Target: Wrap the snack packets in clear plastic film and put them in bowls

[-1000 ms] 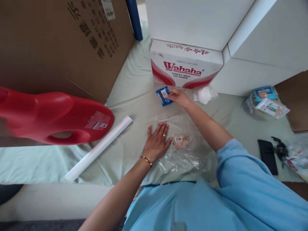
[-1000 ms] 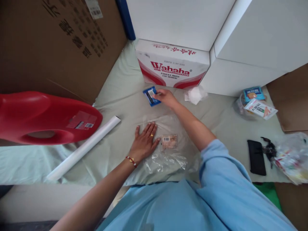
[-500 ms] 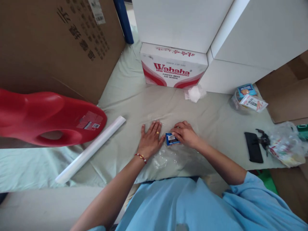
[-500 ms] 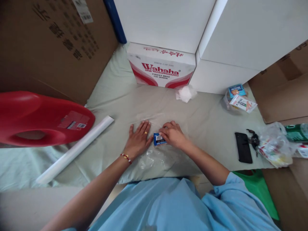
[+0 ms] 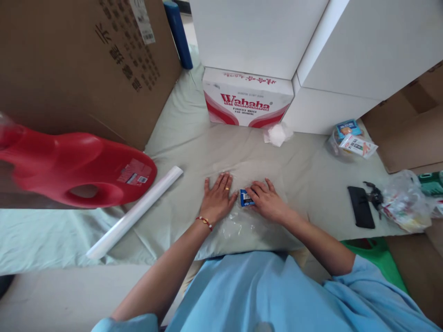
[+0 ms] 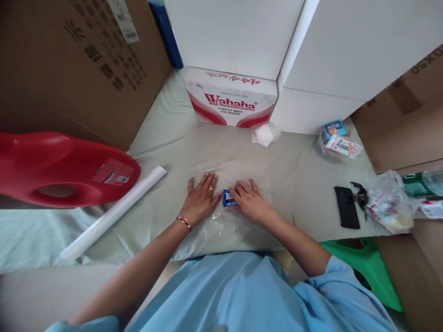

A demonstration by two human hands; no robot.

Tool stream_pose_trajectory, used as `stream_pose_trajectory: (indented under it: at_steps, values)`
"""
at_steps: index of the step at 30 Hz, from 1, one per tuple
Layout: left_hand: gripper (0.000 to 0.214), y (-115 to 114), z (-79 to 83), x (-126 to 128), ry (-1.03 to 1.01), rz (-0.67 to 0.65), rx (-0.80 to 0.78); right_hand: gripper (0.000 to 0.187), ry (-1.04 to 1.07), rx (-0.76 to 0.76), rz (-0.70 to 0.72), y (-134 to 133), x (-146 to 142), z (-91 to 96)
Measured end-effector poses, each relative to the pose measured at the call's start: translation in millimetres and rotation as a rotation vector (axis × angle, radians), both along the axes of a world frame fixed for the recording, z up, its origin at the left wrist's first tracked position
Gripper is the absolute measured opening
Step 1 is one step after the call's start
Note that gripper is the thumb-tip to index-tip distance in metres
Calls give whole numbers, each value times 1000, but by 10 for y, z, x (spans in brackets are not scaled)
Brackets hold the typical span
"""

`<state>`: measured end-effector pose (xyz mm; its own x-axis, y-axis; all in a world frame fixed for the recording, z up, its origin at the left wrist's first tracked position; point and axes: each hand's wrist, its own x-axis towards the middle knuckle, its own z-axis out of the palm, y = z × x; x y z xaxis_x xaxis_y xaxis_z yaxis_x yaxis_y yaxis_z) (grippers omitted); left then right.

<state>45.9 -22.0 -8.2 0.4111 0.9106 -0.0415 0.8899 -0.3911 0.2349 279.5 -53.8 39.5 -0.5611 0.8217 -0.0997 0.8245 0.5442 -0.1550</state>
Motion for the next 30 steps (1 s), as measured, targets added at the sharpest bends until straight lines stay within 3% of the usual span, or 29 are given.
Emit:
stream_pose_trajectory:
  at_steps: [6, 10, 14, 17, 19, 21, 24, 26, 28, 30]
  values:
    - [68, -7, 19, 3, -22, -15, 11, 63, 67, 57, -25, 107, 11, 48]
    - [66, 11, 9, -16, -31, -24, 22, 59, 71, 18, 19, 113, -56, -23]
    - [65, 1, 14, -98, -83, -23, 49, 70, 133, 13, 17, 51, 34, -57]
    - [64, -134, 78, -232, -130, -55, 156, 72, 281, 65, -40, -127, 272, 18]
    - [59, -296, 128, -363, -169, -156, 208, 65, 401, 72, -68, -347, 472, 62]
    - [56, -483, 152, -518, -242, -305, 182, 61, 478, 25, -68, -629, 649, 49]
    - [64, -730, 110, -741, -342, -458, 37, 68, 458, -123, -53, -1037, 789, -116]
    - [61, -834, 52, -836, -350, -485, -47, 54, 434, -156, -91, -1201, 796, -278]
    - [32, -872, 12, -870, -361, -461, -92, 30, 462, -101, -143, -1232, 767, -397]
    - [24, -840, 29, -860, -416, -393, -141, 27, 516, -62, -153, -1135, 737, -408]
